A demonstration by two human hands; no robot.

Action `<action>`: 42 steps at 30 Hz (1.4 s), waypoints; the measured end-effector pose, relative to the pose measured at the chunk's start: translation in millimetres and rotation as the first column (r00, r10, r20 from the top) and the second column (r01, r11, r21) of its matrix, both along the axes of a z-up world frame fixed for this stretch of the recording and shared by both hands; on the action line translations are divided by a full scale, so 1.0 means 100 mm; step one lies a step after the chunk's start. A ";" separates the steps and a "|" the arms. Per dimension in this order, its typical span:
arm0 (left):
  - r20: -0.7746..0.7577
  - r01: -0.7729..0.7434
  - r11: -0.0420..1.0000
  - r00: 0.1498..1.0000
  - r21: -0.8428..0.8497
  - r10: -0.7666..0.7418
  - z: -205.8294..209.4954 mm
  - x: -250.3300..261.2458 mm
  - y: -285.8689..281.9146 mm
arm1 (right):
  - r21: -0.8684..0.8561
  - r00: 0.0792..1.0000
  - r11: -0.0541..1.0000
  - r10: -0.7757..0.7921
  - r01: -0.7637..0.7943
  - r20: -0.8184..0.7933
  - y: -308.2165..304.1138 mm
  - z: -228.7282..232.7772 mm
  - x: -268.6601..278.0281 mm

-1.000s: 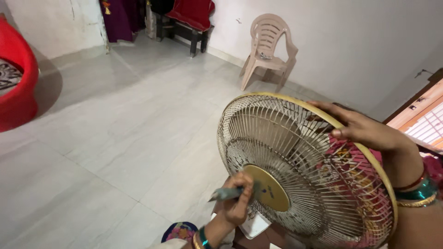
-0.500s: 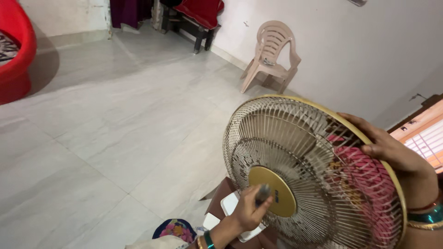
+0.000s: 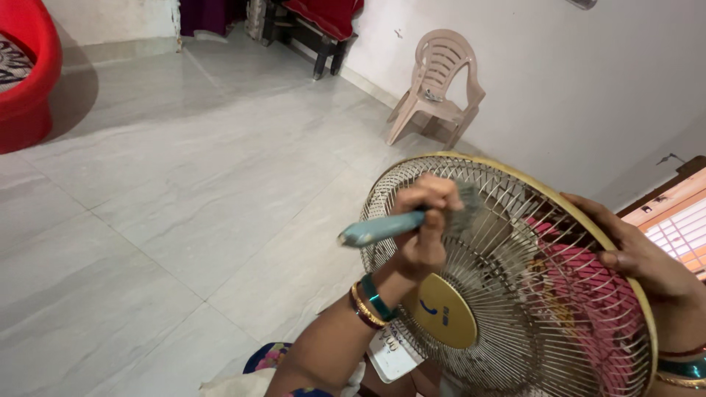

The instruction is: The person cleans a table fan by hand using a brush. The person wipes the front and back grilles and the fan blades with the brush, moving the fan to reach different parts.

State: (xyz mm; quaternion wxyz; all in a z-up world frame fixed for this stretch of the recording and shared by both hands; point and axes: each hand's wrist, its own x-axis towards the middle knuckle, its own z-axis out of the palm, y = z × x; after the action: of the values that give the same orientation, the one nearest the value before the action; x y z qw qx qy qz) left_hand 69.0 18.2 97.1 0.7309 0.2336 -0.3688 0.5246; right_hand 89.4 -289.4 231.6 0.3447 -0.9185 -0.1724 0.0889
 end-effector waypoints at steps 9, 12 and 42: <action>-0.434 0.319 0.941 0.868 0.117 -0.240 -1.63 -0.72 -0.43 | -0.092 1.000 0.996 0.013 -0.012 0.018 -0.03 0.03 -0.01; -0.601 0.364 0.889 0.787 0.276 -0.136 -1.63 -0.68 -0.41 | -0.145 0.998 0.989 -0.006 0.016 0.069 -0.08 0.01 0.04; -0.137 0.350 0.933 0.931 0.078 -0.338 -0.79 -0.34 -0.41 | -0.136 0.985 0.979 0.160 -0.150 0.061 0.44 0.10 -0.22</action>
State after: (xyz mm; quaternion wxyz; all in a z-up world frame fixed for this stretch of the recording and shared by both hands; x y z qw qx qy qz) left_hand 34.7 -23.1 17.6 0.8198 0.2334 -0.3851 0.3538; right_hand 67.9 -245.6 242.1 0.2691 -0.9255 -0.2495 0.0939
